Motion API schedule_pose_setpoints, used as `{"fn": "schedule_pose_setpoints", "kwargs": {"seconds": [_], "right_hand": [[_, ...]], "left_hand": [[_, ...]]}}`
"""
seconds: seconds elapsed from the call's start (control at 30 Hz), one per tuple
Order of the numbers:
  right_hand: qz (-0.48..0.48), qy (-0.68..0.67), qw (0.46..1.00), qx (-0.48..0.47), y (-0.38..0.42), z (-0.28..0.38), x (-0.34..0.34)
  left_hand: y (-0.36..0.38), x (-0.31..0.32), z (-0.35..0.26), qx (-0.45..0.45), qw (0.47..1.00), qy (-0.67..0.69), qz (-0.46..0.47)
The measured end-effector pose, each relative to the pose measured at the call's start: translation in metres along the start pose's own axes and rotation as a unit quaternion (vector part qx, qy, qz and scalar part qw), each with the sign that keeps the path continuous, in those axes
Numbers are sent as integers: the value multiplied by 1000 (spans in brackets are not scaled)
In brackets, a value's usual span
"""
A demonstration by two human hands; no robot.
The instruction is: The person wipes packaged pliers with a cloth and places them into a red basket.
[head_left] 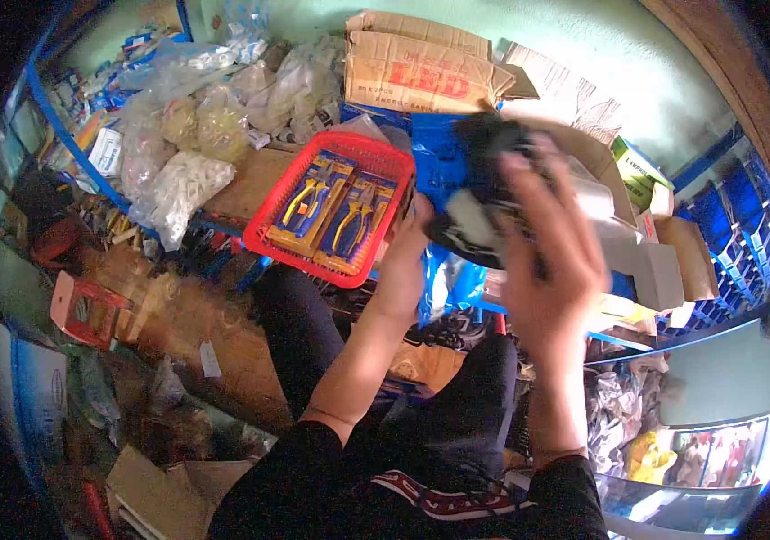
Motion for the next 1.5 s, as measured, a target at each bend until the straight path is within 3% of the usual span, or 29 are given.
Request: {"fn": "schedule_pose_setpoints", "kwargs": {"seconds": [0.07, 0.1, 0.17, 0.2, 0.33, 0.43, 0.57, 0.6, 0.67, 0.7, 0.77, 0.8, 0.83, 0.87, 0.9, 0.93, 0.97, 1.0, 1.03, 1.1, 1.13, 1.17, 1.23, 1.27, 1.3, 1.37, 1.43, 1.5], "right_hand": [[56, -18, 998, -37, 6, -3, 37], [61, -2, 997, -50, 14, -1, 51], [105, -15, 994, -40, 40, 2, 67], [126, -28, 991, -36, 53, 4, 74], [190, -88, 978, -15, 93, 6, 84], [190, -136, 970, 62, 105, -4, 66], [27, -114, 991, 66, 91, -13, 16], [4, -121, 988, 98, 89, -20, 10], [-16, -187, 970, 154, 80, -28, 7], [-18, -186, 970, 154, 75, -29, 12], [0, -210, 971, 114, 66, -29, 31], [14, -204, 973, 110, 64, -27, 42], [-9, -220, 970, 106, 62, -25, 46], [-9, -234, 967, 100, 64, -29, 56], [-7, -249, 964, 93, 66, -31, 65], [-15, -239, 967, 93, 65, -30, 66], [-27, -244, 965, 89, 66, -32, 65], [-37, -245, 965, 83, 68, -37, 67], [-42, -245, 965, 82, 70, -42, 67], [-48, -221, 970, 86, 61, -45, 60], [-70, -194, 976, 66, 55, -44, 54], [-95, -164, 981, 51, 49, -45, 46], [-134, -118, 983, 35, 34, -43, 33], [-116, -99, 988, 34, 25, -38, 29], [-99, -82, 991, 31, 17, -32, 29], [-28, -152, 988, 32, 22, -29, 46], [28, -135, 990, 8, 36, -19, 58], [76, -151, 985, 30, 56, -16, 70]], "left_hand": [[16, 2, -2, 26, 997, -49, -53], [18, -2, 5, 2, 995, 25, -95], [0, -9, 6, 43, 996, 68, 30], [0, -19, 7, 20, 997, 69, -18], [-10, -56, 6, 43, 995, 89, -16], [-2, -65, 4, 31, 991, 121, -56], [16, -74, 11, -48, 965, 103, -235], [17, -72, 15, -49, 966, 104, -232], [15, -67, 19, -31, 987, 6, -156], [15, -65, 39, -55, 987, 138, -67], [5, -30, 26, -18, 991, -8, -135], [9, -21, 37, -2, 996, 37, -75], [14, -13, 36, -8, 989, -105, -101], [13, -12, 52, 4, 997, 71, -20], [16, -14, 67, 18, 968, 243, 61], [20, -16, 79, -7, 924, 379, 54], [11, -10, 79, 0, 905, 403, 139], [12, -19, 86, -32, 966, 242, 90], [15, -16, 74, -62, 995, 79, 27], [16, -4, 51, -136, 990, 39, -16], [16, -1, 48, -113, 993, 24, -6], [26, -8, 50, -194, 980, -35, -10], [19, 13, 40, -151, 986, 35, -56], [16, 20, 38, -117, 993, 19, -16], [21, 13, 39, -145, 984, -95, -35], [28, 8, 40, -90, 987, -124, -42], [27, 7, 32, -65, 985, 80, -136], [37, -28, 57, -74, 991, 61, -96]]}}
Point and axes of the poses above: each hand's wrist, its own y-axis away from the middle knuckle, its own x-axis out of the palm, z = x × y, the point moved 7 cm from there along -y, towards the middle knuckle, and after that the axes turned 12 degrees about z, right-handed, at the moved point
